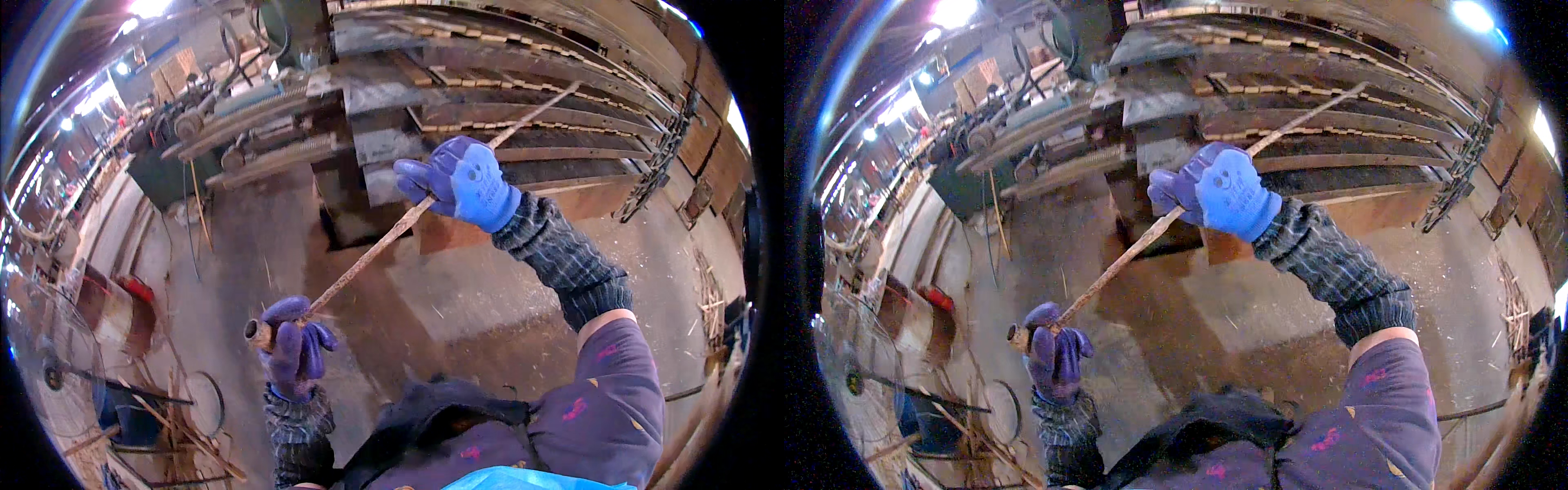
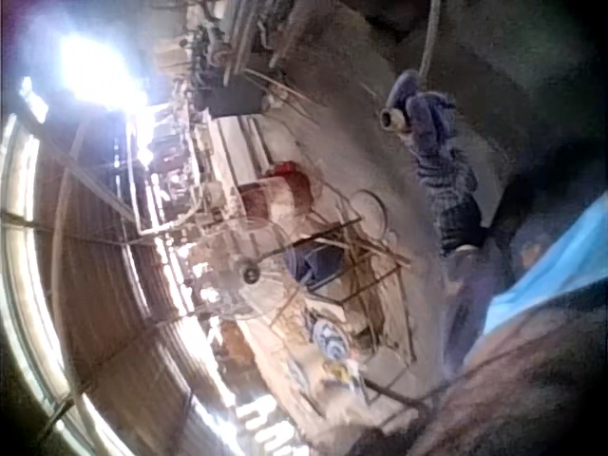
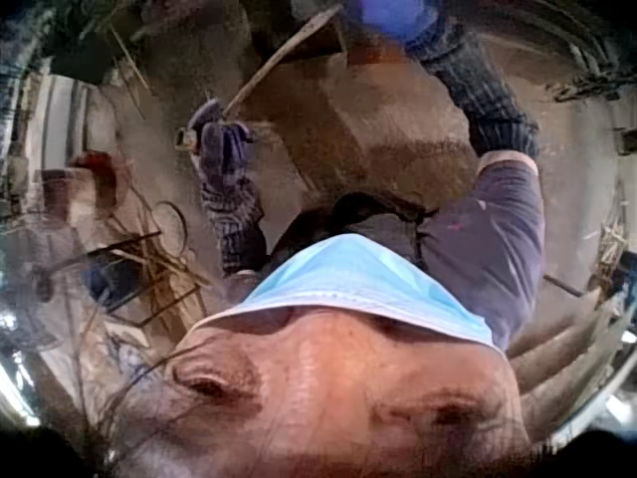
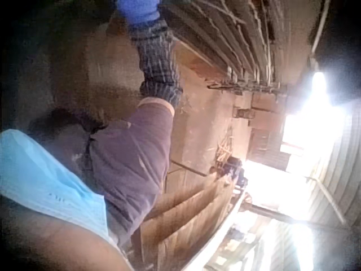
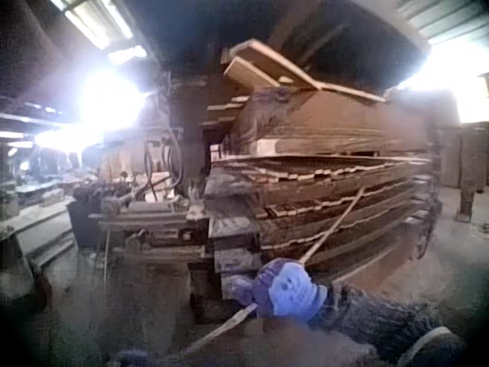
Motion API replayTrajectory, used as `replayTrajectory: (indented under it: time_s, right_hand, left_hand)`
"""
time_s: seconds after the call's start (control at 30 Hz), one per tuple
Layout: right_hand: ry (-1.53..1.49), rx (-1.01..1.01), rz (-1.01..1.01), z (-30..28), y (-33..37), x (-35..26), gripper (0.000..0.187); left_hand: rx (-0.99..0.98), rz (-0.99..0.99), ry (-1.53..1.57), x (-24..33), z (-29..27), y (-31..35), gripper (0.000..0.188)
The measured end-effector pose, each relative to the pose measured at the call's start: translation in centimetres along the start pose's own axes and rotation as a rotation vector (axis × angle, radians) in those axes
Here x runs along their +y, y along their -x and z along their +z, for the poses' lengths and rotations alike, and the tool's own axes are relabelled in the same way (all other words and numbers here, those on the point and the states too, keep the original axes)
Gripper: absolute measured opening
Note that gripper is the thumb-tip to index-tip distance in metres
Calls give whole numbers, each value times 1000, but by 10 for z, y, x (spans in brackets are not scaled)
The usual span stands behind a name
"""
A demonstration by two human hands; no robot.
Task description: The person handles a large wooden board and thin wooden strips in a workshop. They lift and move the board, then repeatedly pick up and place thin strips onto a machine surface.
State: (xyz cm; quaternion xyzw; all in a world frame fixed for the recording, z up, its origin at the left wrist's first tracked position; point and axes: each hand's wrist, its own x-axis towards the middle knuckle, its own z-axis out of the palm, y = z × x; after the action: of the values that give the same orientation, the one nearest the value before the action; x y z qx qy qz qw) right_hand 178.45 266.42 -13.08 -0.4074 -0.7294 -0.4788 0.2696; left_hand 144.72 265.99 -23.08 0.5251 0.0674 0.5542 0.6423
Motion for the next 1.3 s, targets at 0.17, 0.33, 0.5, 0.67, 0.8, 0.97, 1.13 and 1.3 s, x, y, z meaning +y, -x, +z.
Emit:
replayTrajectory:
  time_s: [0.17,0.33,0.5,0.67,0.8,0.97,1.13,1.3]
  right_hand:
    - [-182,-103,74,30,-7,-27,10]
    - [-344,-182,16,64,-26,-46,18]
    - [-765,-377,46,82,-16,-20,37]
    - [-1271,-239,809,93,45,102,43]
    - [-138,-360,418,125,85,222,53]
    - [151,-545,421,193,98,319,66]
    - [-282,-467,598,249,101,356,60]
    - [-485,-520,895,262,98,361,49]
  left_hand:
    - [82,-85,-156,8,-13,30,22]
    - [151,-15,-219,8,-40,50,29]
    - [286,55,-189,3,-94,78,24]
    - [398,102,48,39,-140,116,10]
    - [598,102,-60,45,-149,144,15]
    - [790,175,-49,24,-141,171,25]
    - [955,212,-28,5,-132,201,37]
    - [1084,192,86,-34,-151,273,49]
